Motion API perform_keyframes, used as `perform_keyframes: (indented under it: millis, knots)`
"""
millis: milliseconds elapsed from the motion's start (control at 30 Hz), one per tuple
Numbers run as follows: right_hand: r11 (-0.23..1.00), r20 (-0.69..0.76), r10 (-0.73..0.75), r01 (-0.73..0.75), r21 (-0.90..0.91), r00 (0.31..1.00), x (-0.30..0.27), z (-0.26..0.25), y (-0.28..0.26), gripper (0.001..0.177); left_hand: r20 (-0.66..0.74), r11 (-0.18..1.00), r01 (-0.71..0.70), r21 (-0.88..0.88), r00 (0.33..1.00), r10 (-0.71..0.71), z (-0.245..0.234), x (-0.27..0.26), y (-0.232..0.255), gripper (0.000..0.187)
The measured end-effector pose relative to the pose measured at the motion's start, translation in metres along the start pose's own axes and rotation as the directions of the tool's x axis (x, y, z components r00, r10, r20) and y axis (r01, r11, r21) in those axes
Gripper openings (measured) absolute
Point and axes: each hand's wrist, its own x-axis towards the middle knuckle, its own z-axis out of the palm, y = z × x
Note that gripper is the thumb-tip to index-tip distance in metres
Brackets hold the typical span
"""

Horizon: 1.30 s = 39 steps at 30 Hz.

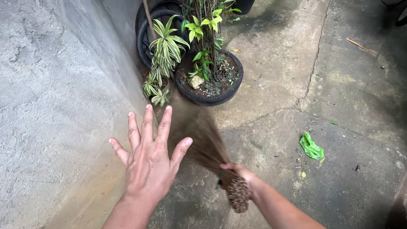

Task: The person sweeps a concrete walkway and around potted plants using a broom made of sticks. They use the broom to push a green leaf and other debris along the ground.

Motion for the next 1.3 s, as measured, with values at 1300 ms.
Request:
perform_keyframes:
  millis: [1300]
  knots:
    - [0.897,0.198,-0.319,0.228,0.38,0.927,0.012,-0.08,-0.112,0.045,0.022,0.996,-0.066,-0.052,0.998,0.067,0.024,0.044,0.065,0.084]
